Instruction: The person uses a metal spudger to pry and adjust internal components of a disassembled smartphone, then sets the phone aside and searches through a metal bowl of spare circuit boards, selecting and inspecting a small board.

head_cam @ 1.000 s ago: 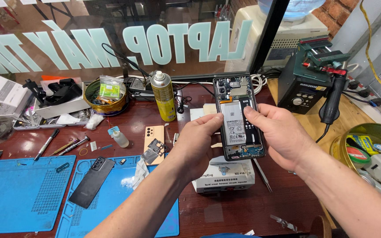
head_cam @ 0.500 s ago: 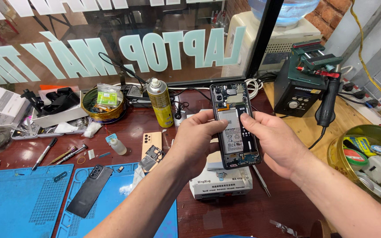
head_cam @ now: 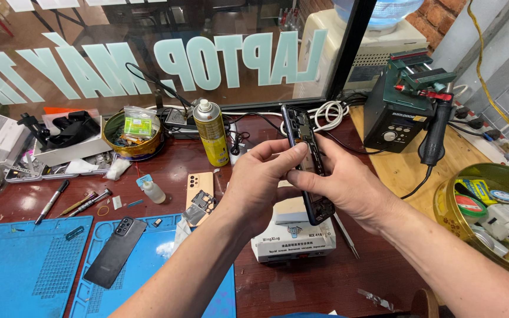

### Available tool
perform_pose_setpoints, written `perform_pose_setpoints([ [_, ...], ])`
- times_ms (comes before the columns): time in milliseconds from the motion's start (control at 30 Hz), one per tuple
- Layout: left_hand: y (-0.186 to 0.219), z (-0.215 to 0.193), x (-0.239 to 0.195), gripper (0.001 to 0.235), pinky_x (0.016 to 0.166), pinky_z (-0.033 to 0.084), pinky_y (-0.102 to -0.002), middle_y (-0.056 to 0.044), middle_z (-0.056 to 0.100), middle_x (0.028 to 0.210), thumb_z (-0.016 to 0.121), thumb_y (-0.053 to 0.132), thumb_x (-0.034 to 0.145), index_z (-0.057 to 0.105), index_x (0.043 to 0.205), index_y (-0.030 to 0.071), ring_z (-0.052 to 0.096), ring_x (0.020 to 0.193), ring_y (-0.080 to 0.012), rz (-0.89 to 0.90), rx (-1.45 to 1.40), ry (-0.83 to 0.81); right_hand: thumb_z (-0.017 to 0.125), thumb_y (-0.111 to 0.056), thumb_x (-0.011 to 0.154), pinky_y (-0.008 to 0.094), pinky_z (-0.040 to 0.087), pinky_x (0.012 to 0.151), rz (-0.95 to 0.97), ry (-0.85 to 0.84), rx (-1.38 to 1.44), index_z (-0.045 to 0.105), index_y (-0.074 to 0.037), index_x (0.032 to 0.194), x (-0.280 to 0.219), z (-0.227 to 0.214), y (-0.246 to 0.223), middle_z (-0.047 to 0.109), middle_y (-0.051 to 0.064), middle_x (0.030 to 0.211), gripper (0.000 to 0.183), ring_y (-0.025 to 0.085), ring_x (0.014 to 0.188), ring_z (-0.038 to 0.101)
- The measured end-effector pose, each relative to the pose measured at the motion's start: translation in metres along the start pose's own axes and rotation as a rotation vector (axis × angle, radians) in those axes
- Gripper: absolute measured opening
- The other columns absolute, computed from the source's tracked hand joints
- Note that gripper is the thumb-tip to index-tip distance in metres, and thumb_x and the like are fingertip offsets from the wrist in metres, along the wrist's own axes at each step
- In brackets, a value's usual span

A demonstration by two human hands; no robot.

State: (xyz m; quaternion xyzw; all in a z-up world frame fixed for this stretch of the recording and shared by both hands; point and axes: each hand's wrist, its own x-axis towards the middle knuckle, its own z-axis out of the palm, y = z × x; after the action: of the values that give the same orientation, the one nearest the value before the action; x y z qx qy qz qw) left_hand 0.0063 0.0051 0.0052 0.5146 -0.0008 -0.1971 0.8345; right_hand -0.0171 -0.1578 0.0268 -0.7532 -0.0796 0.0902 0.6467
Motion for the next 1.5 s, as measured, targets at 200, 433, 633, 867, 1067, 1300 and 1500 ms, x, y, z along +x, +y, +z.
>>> perform_pose_setpoints([
  [200, 0.002, -0.004, -0.003, 0.032, 0.071, 0.059, -0.034, -0.004, 0.075, 0.098, 0.068, 0.021, 0.089, 0.071, 0.117, 0.007, 0.070, 0.085, -0.0147, 0.056, 0.011, 0.031, 0.082, -0.022, 0.074, 0.027, 0.058, 0.078, -0.038, 0.217, -0.308, 0.058, -0.012, 0.131, 0.002, 0.019, -0.006, 0.075, 0.000, 0.104, 0.063, 0.007, 0.091, 0.071],
  [433, 0.005, -0.012, -0.001, 0.029, 0.076, 0.057, -0.032, -0.002, 0.072, 0.100, 0.063, 0.022, 0.096, 0.071, 0.119, 0.007, 0.064, 0.088, -0.0110, 0.048, -0.063, -0.053, 0.085, -0.028, 0.069, 0.031, 0.058, 0.084, -0.078, 0.309, -0.464, 0.055, -0.010, 0.139, 0.000, 0.023, -0.018, 0.077, 0.006, 0.111, 0.078, 0.015, 0.097, 0.074],
  [633, 0.002, -0.006, 0.003, 0.023, 0.070, 0.057, -0.032, -0.005, 0.074, 0.095, 0.065, 0.016, 0.094, 0.071, 0.113, 0.003, 0.068, 0.079, -0.0126, 0.069, -0.011, 0.049, 0.090, -0.032, 0.069, 0.034, 0.056, 0.083, -0.084, 0.430, -0.678, 0.041, -0.005, 0.148, -0.003, 0.026, -0.017, 0.074, 0.013, 0.111, 0.097, 0.020, 0.099, 0.073],
  [867, -0.003, -0.009, 0.010, 0.012, 0.066, 0.056, -0.030, -0.004, 0.072, 0.087, 0.068, 0.015, 0.093, 0.067, 0.100, 0.005, 0.067, 0.074, -0.0122, 0.079, -0.117, 0.127, 0.061, -0.016, 0.099, 0.026, 0.055, 0.064, -0.019, 0.337, -0.252, 0.066, -0.004, 0.134, -0.002, 0.016, -0.009, 0.079, 0.007, 0.088, 0.037, 0.007, 0.073, 0.068],
  [1067, -0.008, -0.009, 0.011, 0.009, 0.064, 0.055, -0.029, -0.003, 0.069, 0.083, 0.069, 0.013, 0.090, 0.065, 0.094, 0.006, 0.066, 0.070, -0.0121, 0.076, -0.176, 0.147, 0.061, -0.014, 0.097, 0.023, 0.055, 0.061, 0.008, 0.300, -0.091, 0.071, 0.000, 0.116, -0.004, 0.015, -0.006, 0.080, 0.005, 0.085, 0.025, 0.005, 0.070, 0.068],
  [1300, -0.006, -0.004, 0.008, 0.005, 0.062, 0.057, -0.033, -0.006, 0.068, 0.080, 0.067, 0.008, 0.087, 0.063, 0.087, 0.005, 0.065, 0.068, -0.0151, 0.028, -0.264, 0.162, 0.061, -0.010, 0.096, 0.024, 0.056, 0.061, 0.033, 0.235, 0.090, 0.069, 0.003, 0.110, -0.002, 0.009, 0.001, 0.078, 0.007, 0.085, 0.021, 0.007, 0.070, 0.069],
  [1500, -0.005, -0.002, 0.004, 0.006, 0.064, 0.057, -0.032, -0.007, 0.068, 0.082, 0.066, 0.008, 0.087, 0.063, 0.091, 0.004, 0.066, 0.070, -0.0147, 0.079, -0.251, 0.094, 0.060, -0.009, 0.097, 0.023, 0.056, 0.067, 0.021, 0.167, 0.187, 0.068, 0.003, 0.111, -0.004, 0.002, 0.006, 0.076, 0.006, 0.089, 0.020, 0.007, 0.076, 0.069],
])
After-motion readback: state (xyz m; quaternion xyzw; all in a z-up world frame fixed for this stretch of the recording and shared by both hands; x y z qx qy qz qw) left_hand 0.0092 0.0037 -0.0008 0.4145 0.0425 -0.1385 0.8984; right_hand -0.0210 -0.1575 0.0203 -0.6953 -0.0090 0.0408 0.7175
